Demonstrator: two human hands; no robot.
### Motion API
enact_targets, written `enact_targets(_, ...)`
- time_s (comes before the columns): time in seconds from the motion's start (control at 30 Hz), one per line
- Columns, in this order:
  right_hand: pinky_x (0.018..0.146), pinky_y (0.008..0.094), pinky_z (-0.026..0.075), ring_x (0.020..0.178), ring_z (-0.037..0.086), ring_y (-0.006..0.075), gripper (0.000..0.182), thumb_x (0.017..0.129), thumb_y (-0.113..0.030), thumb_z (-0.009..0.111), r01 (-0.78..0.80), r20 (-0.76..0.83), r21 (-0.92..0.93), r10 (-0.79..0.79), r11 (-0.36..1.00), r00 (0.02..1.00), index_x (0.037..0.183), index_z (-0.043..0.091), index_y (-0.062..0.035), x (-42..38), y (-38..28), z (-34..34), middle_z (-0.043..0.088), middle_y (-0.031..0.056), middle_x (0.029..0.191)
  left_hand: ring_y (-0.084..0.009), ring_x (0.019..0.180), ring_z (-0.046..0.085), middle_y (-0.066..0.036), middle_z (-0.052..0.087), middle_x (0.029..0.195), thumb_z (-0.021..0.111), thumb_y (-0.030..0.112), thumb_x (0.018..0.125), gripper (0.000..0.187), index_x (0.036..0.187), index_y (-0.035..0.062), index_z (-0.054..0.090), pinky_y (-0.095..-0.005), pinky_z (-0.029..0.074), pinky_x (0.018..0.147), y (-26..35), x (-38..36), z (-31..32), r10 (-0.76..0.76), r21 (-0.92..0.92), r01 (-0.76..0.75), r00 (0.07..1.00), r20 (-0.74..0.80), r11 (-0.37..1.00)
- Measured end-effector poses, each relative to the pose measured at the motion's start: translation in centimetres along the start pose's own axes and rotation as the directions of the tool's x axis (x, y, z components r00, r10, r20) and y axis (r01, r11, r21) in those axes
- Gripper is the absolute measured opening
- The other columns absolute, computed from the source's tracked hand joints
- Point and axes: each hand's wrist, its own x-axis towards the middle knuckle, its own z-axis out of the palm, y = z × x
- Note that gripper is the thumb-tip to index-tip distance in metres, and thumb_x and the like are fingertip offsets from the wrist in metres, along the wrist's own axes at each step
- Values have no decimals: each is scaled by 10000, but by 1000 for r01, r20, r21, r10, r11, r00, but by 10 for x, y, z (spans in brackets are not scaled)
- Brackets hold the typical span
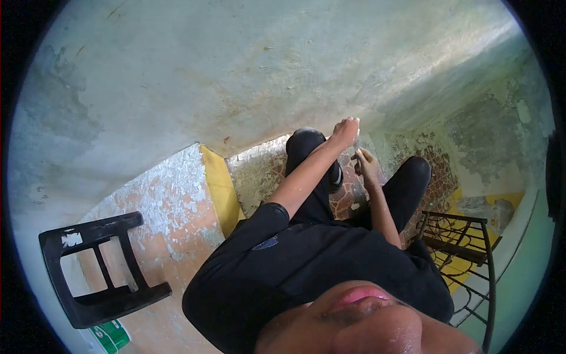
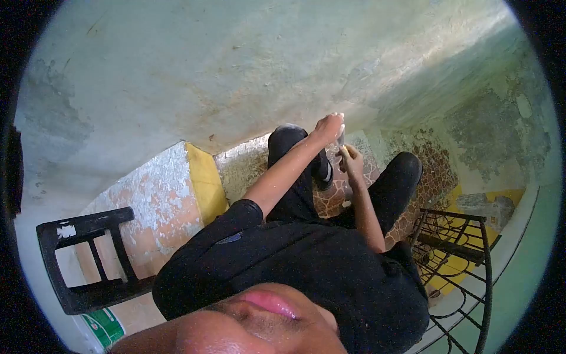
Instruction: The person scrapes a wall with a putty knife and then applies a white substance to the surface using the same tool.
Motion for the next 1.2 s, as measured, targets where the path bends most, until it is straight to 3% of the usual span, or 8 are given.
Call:
enact_targets(0.23, 556, 246, 429, 600, 538, 87, 250, 943, -222, 768, 184, -113, 11, -181, 983, 977, 1067, 720, -11, 33, -72, -24, 666, 23, 792, -408, 931, 718, -228, 739, 929, 731, 201, 858, 234, 984, 4, 718, -489, 568, 843, -40, 33, 16, -411, -572, 175, 855, -315, 801)
enact_targets(0.33, 596, 265, 463, 679, 578, 120, 277, 929, -282, 792, 191, -258, 249, -126, 949, 958, 1004, 668, -45, 67, -87, -38, 655, 40, 810, -387, 868, 728, -210, 740, 850, 769, 184, 828, 238, 980, 8, 717, -463, 572, 820, -20, 21, -23, -527, -828, 257, 848, -54, 498)
enact_targets(0.57, 766, 446, 535, 819, 632, 271, 180, 972, -247, 709, -51, 17, 888, 77, 456, 997, 896, 581, -145, 173, -77, -88, 664, 66, 908, -352, 906, 741, -236, 739, 879, 794, 205, 844, 275, 977, -24, 719, -452, 587, 818, 14, 33, -35, -341, -354, 286, 934, -106, 891)
enact_targets(0.7, 839, 456, 515, 852, 609, 284, 221, 976, -262, 679, 280, -217, 831, -184, 481, 959, 863, 571, -105, 211, -64, -91, 628, 84, 863, -416, 1039, 712, -281, 722, 1023, 691, 235, 915, 341, 1100, -50, 667, -516, 580, 877, 37, 68, -17, -328, -36, 341, 924, 194, 939)
enact_targets(0.77, 788, 409, 501, 756, 586, 251, 309, 1019, -255, 634, 338, -282, 821, -186, 461, 941, 769, 523, -111, 209, -83, -79, 550, 50, 712, -438, 1098, 686, -314, 660, 1203, 634, 296, 957, 523, 1294, -87, 524, -544, 574, 942, 35, 104, 8, -423, -598, 738, 456, 783, -312)
enact_targets(0.8, 767, 404, 486, 755, 579, 247, 324, 1032, -249, 613, 362, -271, 833, -261, 419, 927, 761, 512, -106, 214, -77, -82, 522, 47, 680, -433, 1132, 666, -325, 598, 1294, 541, 324, 1025, 577, 1374, -114, 398, -565, 558, 1000, 24, 117, 19, -146, -534, 623, 563, 813, -571)
enact_targets(1.03, 684, 372, 432, 731, 518, 233, 347, 1017, -176, 532, 675, -475, 568, -482, 471, 736, 715, 390, -81, 231, -44, -41, 481, 76, 654, -374, 1174, 650, -277, 629, 1251, 493, 130, 1068, 306, 1262, -106, 515, -465, 539, 1071, 10, 154, 74, -572, -884, 357, 675, 467, -301)
enact_targets(1.2, 582, 297, 384, 632, 462, 154, 266, 955, -49, 513, 748, -505, 509, -556, 427, 661, 714, 400, -51, 223, -31, -32, 480, 58, 638, -302, 1178, 654, -233, 640, 1221, 589, 27, 1012, 210, 1185, -91, 567, -401, 529, 1093, -31, 141, 79, -416, -870, 377, 769, 486, -319)
